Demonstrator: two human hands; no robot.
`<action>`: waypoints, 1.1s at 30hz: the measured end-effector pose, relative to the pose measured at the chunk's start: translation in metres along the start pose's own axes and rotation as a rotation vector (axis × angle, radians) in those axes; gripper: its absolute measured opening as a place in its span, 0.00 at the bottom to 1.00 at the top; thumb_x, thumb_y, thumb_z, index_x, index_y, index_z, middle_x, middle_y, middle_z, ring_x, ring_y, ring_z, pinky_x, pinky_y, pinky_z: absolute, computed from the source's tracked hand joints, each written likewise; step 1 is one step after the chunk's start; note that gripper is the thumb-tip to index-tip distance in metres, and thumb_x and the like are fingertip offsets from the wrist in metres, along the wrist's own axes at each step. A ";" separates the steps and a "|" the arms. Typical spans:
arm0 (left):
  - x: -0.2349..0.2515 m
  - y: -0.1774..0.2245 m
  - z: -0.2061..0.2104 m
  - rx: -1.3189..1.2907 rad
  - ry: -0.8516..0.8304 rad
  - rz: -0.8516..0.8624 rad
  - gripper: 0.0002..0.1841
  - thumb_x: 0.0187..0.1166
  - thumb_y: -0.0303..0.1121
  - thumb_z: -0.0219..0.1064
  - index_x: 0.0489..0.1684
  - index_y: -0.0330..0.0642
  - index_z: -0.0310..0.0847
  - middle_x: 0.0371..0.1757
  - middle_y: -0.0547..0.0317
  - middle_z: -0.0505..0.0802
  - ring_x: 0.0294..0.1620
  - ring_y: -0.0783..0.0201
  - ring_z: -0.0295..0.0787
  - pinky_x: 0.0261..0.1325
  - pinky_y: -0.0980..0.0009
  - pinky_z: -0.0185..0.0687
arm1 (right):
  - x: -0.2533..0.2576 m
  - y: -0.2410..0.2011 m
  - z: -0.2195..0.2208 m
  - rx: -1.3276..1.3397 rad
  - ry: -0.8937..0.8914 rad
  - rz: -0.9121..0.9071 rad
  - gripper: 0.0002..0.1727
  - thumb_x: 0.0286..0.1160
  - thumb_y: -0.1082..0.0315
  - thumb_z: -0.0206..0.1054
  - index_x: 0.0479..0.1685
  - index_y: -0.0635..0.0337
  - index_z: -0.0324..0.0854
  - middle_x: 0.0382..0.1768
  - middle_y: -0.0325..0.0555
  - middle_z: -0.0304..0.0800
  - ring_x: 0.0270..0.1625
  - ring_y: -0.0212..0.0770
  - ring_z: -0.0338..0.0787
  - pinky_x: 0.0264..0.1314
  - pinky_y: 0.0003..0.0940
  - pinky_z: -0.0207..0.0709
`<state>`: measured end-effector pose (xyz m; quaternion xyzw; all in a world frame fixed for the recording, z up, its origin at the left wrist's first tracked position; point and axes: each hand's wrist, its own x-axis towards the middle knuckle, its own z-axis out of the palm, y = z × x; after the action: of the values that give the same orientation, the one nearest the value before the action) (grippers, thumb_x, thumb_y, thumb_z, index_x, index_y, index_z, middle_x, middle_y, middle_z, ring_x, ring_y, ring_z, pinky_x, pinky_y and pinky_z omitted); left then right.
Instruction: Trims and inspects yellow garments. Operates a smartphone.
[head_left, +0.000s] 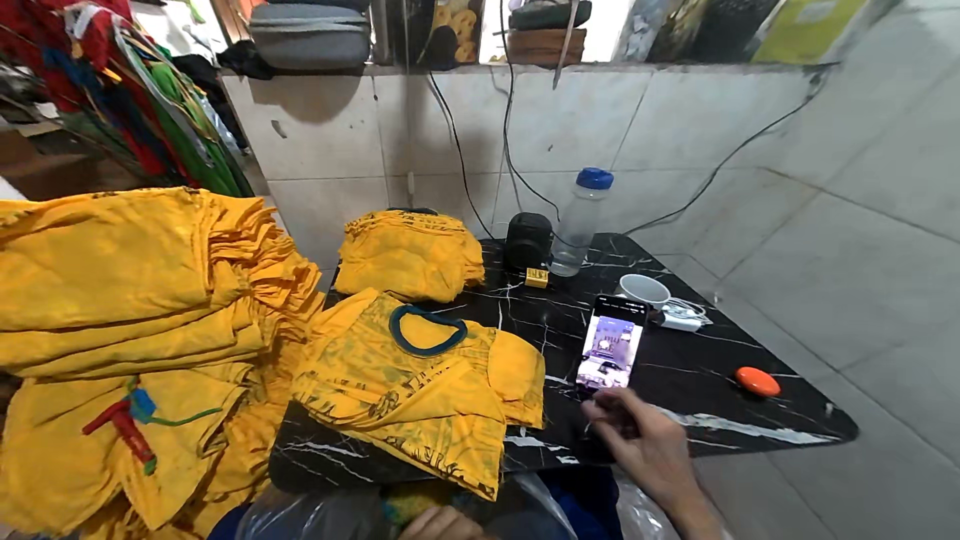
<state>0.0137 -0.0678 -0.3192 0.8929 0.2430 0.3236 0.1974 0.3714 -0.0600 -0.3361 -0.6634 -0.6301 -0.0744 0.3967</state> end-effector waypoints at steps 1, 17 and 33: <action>0.005 0.003 -0.001 0.042 0.009 0.006 0.10 0.86 0.36 0.66 0.50 0.45 0.93 0.46 0.55 0.96 0.53 0.57 0.93 0.64 0.60 0.85 | -0.007 -0.003 0.006 -0.012 -0.084 -0.014 0.27 0.74 0.37 0.67 0.49 0.52 0.91 0.29 0.40 0.92 0.29 0.39 0.90 0.31 0.46 0.85; 0.030 -0.055 -0.005 0.131 0.249 -0.084 0.08 0.82 0.42 0.69 0.47 0.61 0.96 0.42 0.67 0.91 0.46 0.70 0.85 0.51 0.75 0.84 | -0.025 -0.004 0.043 -0.027 -0.144 -0.141 0.24 0.82 0.37 0.57 0.53 0.42 0.91 0.50 0.38 0.89 0.53 0.44 0.85 0.55 0.48 0.75; 0.119 -0.007 0.019 -0.082 -0.069 0.092 0.16 0.86 0.48 0.64 0.58 0.48 0.89 0.45 0.60 0.94 0.49 0.63 0.91 0.58 0.64 0.88 | 0.019 0.041 0.009 0.515 0.145 0.451 0.32 0.81 0.54 0.65 0.81 0.62 0.70 0.51 0.48 0.90 0.48 0.35 0.90 0.55 0.37 0.86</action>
<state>0.1042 0.0009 -0.2797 0.9049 0.1813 0.3111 0.2272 0.4080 -0.0347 -0.3485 -0.6570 -0.4360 0.1297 0.6012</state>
